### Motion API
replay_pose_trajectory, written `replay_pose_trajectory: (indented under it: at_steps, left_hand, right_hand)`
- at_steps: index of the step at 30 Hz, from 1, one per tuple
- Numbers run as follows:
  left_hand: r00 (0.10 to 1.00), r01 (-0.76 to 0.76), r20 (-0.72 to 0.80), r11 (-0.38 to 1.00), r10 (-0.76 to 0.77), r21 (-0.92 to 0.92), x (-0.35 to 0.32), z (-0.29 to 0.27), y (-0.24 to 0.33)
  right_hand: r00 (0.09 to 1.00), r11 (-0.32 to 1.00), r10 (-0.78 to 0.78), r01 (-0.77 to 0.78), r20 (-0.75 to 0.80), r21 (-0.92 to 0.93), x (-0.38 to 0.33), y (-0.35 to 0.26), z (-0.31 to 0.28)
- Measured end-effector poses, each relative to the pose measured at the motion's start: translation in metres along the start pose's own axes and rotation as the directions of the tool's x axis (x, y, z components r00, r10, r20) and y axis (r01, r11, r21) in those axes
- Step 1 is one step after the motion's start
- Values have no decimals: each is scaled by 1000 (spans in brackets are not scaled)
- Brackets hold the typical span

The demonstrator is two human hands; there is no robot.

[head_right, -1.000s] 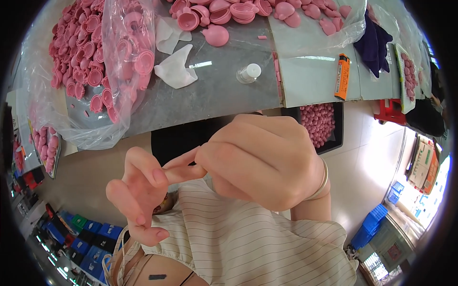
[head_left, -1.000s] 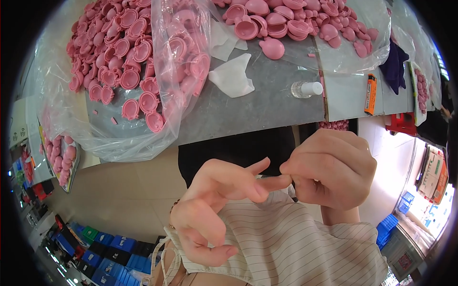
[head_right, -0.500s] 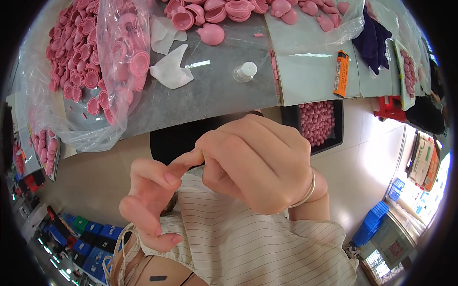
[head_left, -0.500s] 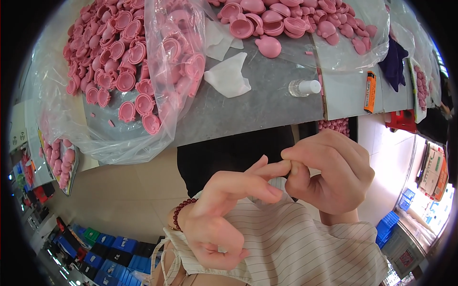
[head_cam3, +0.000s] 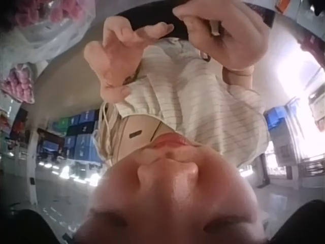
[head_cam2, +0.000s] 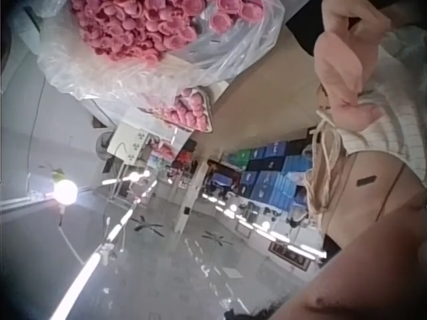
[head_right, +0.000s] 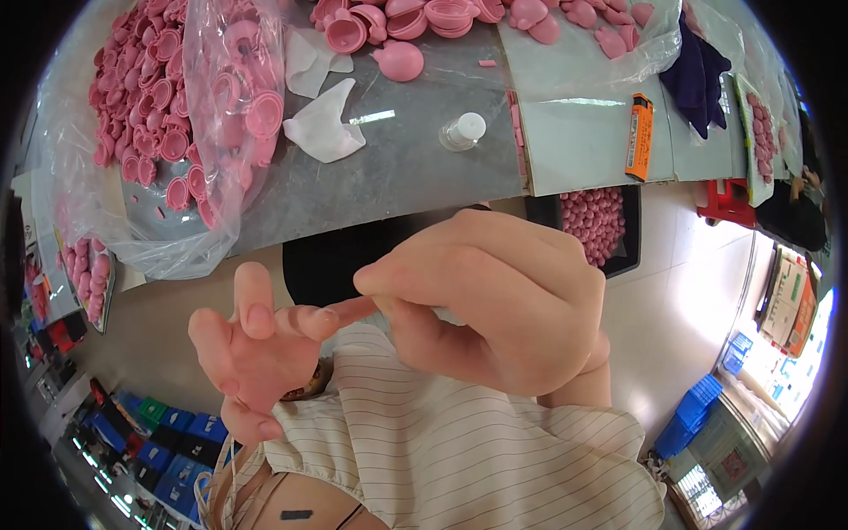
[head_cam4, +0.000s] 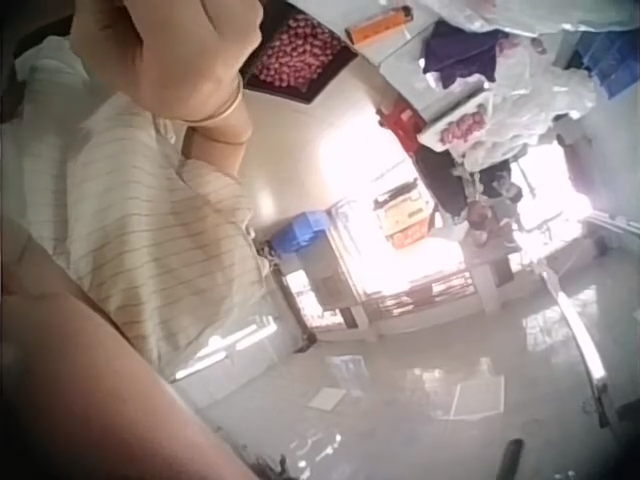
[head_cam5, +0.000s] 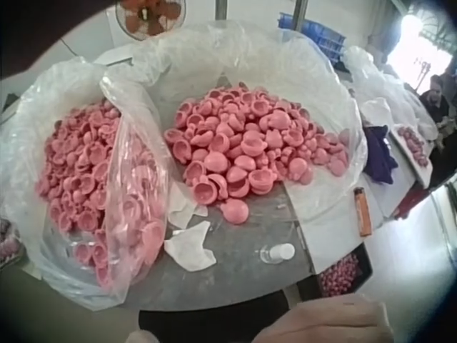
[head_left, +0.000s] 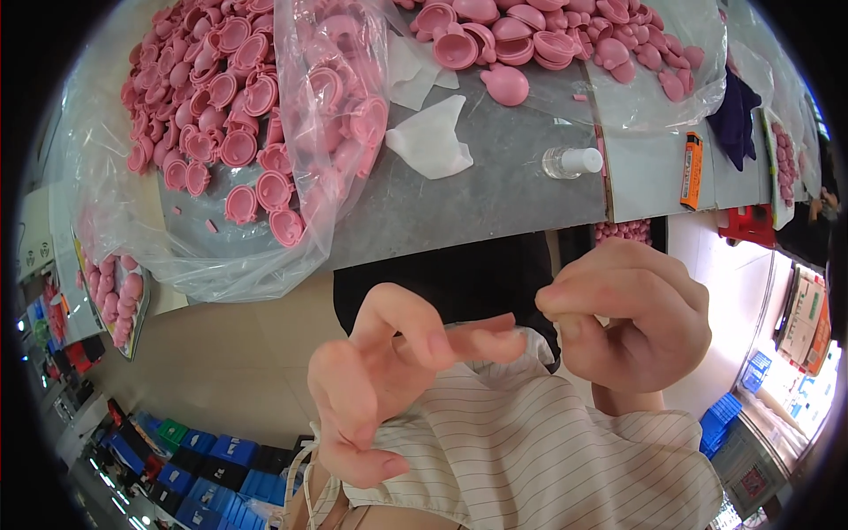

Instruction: Sorting and applying liquid preparation to pink plastic toy components at a factory workbench.

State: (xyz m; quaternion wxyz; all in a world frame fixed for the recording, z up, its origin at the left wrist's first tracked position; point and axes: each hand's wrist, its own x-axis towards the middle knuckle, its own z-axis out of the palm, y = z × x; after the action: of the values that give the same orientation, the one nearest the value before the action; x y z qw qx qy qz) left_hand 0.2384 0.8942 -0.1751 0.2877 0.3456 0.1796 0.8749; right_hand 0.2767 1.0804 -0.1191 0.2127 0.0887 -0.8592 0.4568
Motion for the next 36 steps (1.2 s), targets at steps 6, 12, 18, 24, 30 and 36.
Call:
replay_pose_trajectory:
  at_steps: [6, 12, 18, 24, 30, 36]
  left_hand:
    - [1000, 21, -6, 996, -21, -89, 0, 1, -2]
    - [1000, 22, -8, 994, -23, -104, 0, 1, -1]
    - [998, 61, -8, 996, -62, -64, 1, -1, 3]
    - [993, 113, 47, 992, -111, -50, 5, -3, 11]
    - [976, 208, 46, 977, -211, 53, -1, -3, 18]
    - [963, 269, -27, 958, -268, 95, 0, -1, 22]
  right_hand:
    - [998, 976, 44, -54, 52, 212, 2, -1, 6]
    - [996, 957, 40, -61, 82, 283, 4, 2, 4]
    - [992, 961, -19, -16, 123, 277, 5, 5, 2]
    - [981, 978, -146, 124, 128, 165, 2, 8, 1]
    - [965, 984, -173, 162, 198, 71, -1, 12, -2]
    - [969, 975, -215, 219, 119, -27, -3, 15, 1]
